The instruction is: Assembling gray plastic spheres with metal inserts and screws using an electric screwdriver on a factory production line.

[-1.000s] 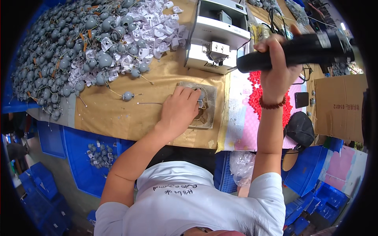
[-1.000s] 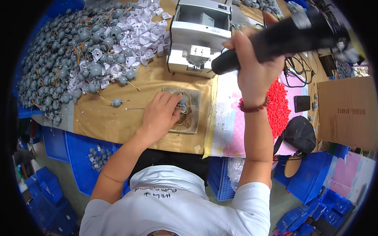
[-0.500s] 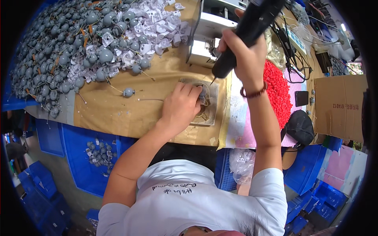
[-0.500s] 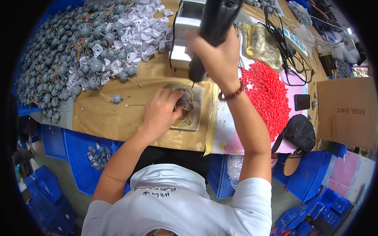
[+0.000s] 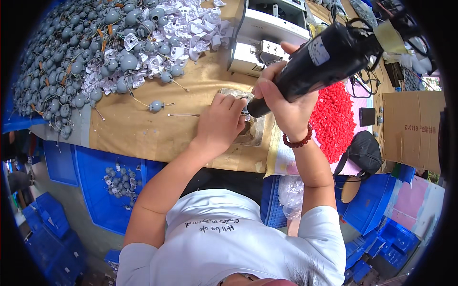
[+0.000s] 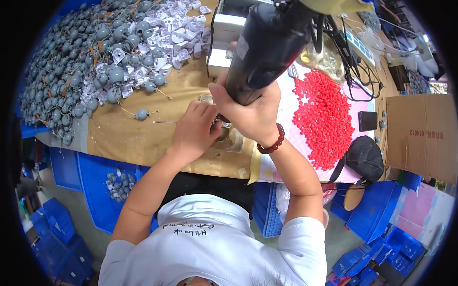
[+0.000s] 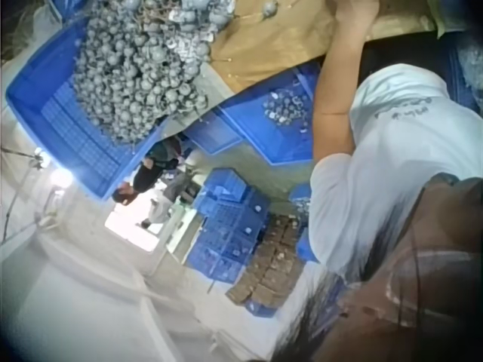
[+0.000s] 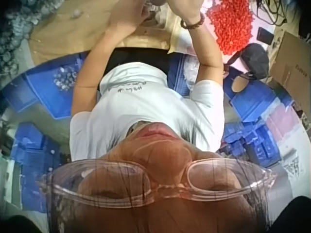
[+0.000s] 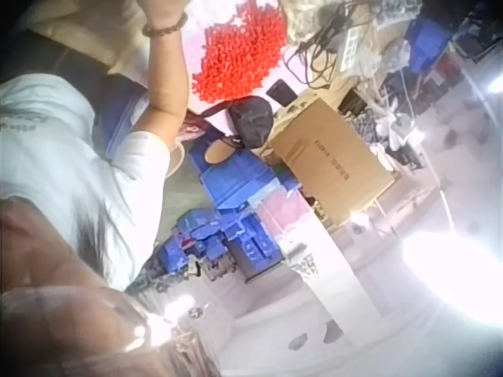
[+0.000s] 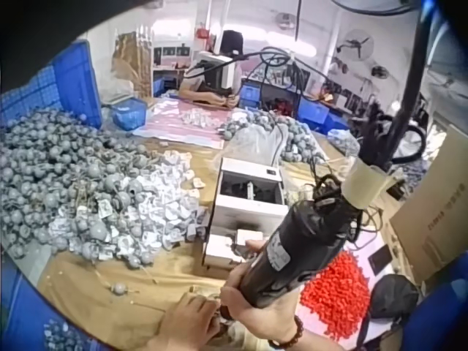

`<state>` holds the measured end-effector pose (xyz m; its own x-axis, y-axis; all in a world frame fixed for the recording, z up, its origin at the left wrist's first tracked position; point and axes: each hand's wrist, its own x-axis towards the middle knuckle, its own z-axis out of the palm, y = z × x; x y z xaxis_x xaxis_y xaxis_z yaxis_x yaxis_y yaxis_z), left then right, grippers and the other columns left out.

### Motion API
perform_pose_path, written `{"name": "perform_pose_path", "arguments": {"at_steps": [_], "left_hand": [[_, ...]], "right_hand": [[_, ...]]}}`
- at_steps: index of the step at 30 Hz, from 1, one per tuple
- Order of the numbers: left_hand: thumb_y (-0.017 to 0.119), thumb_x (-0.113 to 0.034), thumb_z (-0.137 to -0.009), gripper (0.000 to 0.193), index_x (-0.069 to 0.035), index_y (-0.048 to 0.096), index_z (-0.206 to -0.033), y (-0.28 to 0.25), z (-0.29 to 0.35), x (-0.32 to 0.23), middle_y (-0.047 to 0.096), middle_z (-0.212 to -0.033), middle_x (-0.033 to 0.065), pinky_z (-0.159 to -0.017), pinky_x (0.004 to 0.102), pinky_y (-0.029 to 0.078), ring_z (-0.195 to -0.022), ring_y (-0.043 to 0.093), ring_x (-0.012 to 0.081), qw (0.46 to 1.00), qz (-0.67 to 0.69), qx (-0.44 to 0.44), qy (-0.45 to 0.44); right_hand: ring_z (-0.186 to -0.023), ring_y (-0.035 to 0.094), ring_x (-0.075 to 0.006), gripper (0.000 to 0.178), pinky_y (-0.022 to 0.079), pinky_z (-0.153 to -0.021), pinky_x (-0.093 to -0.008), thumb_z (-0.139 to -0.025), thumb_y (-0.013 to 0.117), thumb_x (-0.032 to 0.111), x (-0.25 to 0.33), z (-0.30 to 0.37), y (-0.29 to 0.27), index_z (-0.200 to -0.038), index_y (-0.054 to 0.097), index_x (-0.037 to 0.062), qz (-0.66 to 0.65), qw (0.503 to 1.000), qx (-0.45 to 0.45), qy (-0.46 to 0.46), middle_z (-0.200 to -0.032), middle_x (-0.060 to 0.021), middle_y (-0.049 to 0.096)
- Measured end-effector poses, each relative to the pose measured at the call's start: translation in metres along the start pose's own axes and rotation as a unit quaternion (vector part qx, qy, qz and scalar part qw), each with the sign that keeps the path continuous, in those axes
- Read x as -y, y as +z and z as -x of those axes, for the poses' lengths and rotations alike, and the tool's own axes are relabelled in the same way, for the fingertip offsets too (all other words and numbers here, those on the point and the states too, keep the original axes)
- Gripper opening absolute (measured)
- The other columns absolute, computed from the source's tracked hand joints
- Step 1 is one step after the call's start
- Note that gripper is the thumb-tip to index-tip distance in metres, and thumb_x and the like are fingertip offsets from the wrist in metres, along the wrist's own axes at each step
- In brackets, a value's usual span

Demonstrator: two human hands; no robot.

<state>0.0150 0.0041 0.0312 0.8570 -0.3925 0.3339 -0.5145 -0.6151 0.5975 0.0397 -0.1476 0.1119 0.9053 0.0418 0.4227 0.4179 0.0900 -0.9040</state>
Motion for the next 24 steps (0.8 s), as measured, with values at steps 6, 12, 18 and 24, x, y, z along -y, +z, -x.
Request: {"name": "perform_pose_path", "arguments": {"at_steps": [6,12,18,24], "left_hand": [[0.072,-0.009,-0.074,0.035,-0.009,0.062,-0.107,-0.003,-0.003,0.001,0.061,-0.098,0.0063,-0.072,0.0409,0.054,-0.098,0.059,0.0291,1.000,0.003,-0.002,0.017],[0.070,-0.007,-0.073,0.034,-0.009,0.060,-0.106,-0.002,-0.002,0.003,0.059,-0.097,0.0075,-0.072,0.0422,0.054,-0.096,0.059,0.0303,0.999,0.005,-0.014,0.029],[0.069,-0.005,-0.072,0.033,-0.009,0.059,-0.103,0.001,-0.003,0.003,0.058,-0.096,0.0082,-0.071,0.0434,0.053,-0.096,0.058,0.0315,0.998,0.040,-0.029,0.029],[0.071,-0.008,-0.075,0.034,-0.008,0.060,-0.107,-0.003,-0.002,-0.002,0.059,-0.103,0.0091,-0.079,0.0445,0.052,-0.102,0.057,0.0326,1.000,0.014,0.018,-0.007]], "right_hand": [[-0.075,0.060,-0.0103,0.056,0.048,-0.073,-0.0260,-0.080,0.070,-0.006,-0.015,0.019,-0.004,-0.130,0.045,-0.0079,-0.022,0.999,0.036,-0.016,-0.084,-0.0037,0.063],[-0.072,0.060,-0.0153,0.062,0.051,-0.068,-0.0292,-0.084,0.065,-0.007,-0.019,0.020,-0.009,-0.137,0.035,0.0055,0.087,0.987,0.107,-0.083,-0.082,-0.0066,0.058],[-0.072,0.060,-0.0142,0.062,0.050,-0.067,-0.0279,-0.085,0.065,-0.006,-0.018,0.023,-0.013,-0.138,0.035,0.0071,0.111,0.981,0.135,-0.079,-0.083,-0.0077,0.059],[-0.073,0.059,-0.0096,0.063,0.048,-0.067,-0.0252,-0.079,0.068,-0.009,-0.004,0.013,-0.010,-0.136,0.041,-0.0009,0.129,0.987,0.089,-0.042,-0.084,-0.0037,0.063]]}}
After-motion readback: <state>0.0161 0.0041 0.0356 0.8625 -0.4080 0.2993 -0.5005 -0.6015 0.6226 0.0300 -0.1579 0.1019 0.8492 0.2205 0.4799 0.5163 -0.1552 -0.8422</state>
